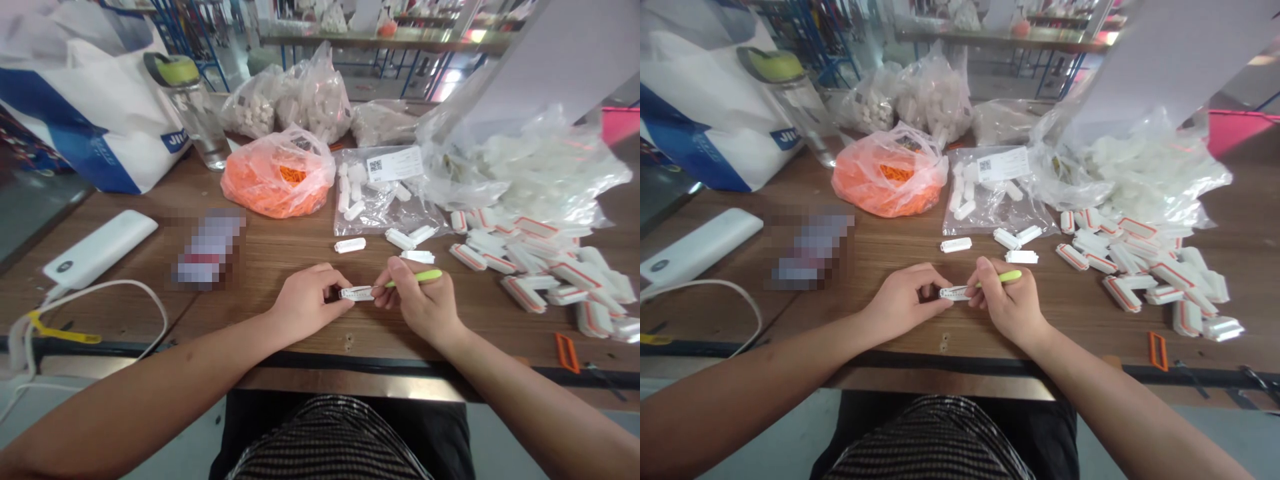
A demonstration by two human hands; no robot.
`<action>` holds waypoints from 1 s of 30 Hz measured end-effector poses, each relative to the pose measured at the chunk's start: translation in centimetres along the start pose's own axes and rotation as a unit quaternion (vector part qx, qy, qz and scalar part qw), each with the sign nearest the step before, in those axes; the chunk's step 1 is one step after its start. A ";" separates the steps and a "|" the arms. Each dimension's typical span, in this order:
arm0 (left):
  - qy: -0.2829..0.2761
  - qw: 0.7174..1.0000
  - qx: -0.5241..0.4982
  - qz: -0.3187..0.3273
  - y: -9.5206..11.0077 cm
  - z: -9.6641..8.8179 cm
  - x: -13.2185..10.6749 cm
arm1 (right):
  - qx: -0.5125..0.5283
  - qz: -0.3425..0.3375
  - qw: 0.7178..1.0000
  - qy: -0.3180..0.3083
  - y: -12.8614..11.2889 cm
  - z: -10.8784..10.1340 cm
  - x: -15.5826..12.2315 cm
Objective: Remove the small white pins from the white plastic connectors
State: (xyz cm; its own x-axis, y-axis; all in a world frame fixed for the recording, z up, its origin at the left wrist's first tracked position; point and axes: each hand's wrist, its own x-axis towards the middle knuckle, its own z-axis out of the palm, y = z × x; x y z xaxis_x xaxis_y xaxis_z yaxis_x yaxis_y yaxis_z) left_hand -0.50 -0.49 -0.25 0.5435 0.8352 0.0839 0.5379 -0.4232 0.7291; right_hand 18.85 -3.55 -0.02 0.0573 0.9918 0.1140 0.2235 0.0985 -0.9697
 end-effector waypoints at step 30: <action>-0.003 1.000 -0.009 -0.004 0.1 0.0 0.0 | -0.023 -0.023 0.999 -0.038 -0.4 -0.3 0.0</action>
State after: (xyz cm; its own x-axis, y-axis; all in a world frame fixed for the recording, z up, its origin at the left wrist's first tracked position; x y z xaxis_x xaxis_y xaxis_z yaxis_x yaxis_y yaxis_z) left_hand -0.48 -0.52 -0.14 0.5426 0.8367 0.0745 0.5303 -0.4099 0.7421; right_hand 19.04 -3.60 0.39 -0.0270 0.9898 0.1402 0.2685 0.1423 -0.9527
